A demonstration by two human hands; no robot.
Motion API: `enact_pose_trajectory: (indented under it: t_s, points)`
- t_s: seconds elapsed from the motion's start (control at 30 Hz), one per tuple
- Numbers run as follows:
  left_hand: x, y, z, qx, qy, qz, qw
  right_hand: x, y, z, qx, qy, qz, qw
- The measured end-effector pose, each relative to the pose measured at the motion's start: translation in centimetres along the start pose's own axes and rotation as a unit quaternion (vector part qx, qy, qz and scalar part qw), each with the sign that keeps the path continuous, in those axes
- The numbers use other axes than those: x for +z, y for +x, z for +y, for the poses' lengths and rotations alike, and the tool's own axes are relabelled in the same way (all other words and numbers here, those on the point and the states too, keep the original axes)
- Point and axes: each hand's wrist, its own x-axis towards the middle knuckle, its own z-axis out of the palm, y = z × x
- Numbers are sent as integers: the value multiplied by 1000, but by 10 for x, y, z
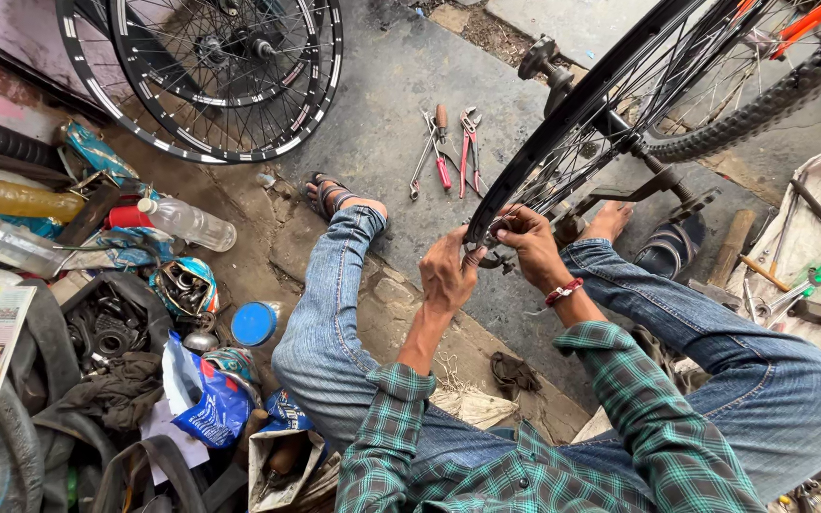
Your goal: The person sits on the ground and uses pliers to adjust the brake cable on a bicycle wheel. The person manipulates the cable and brake assembly with both hands, occasionally rotating the wheel to access different sections.
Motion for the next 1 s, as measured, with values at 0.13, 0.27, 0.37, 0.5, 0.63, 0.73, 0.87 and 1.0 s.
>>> enact_pose_trajectory:
  t_s: [0.13, 0.27, 0.37, 0.5, 0.63, 0.73, 0.87, 1.0]
  points:
    - [-1, -1, 0, -8, -3, -7, 1000, -7, 0, -21, 61, -161, -50, 984]
    - [0, -1, 3, -1, -4, 6, 1000, -2, 0, -26, 43, -301, -12, 953]
    - [2, -2, 2, -9, 4, 6, 1000, 6, 4, -13, 17, -224, 14, 974]
    - [7, -6, -2, -6, 16, 6, 1000, 11, 9, 6, -48, -261, 80, 961]
    - [9, -7, -7, -18, 15, -6, 1000, 17, 11, 4, -85, -245, 105, 960]
    - [8, -10, -7, -27, 5, -10, 1000, 20, -5, -3, -60, -260, 137, 954]
    - [7, -5, -8, -28, 26, 8, 999, 24, -18, -7, -190, -165, 196, 948]
    - [1, -6, -3, -52, 16, -17, 998, 13, -35, -17, -311, -98, 195, 925]
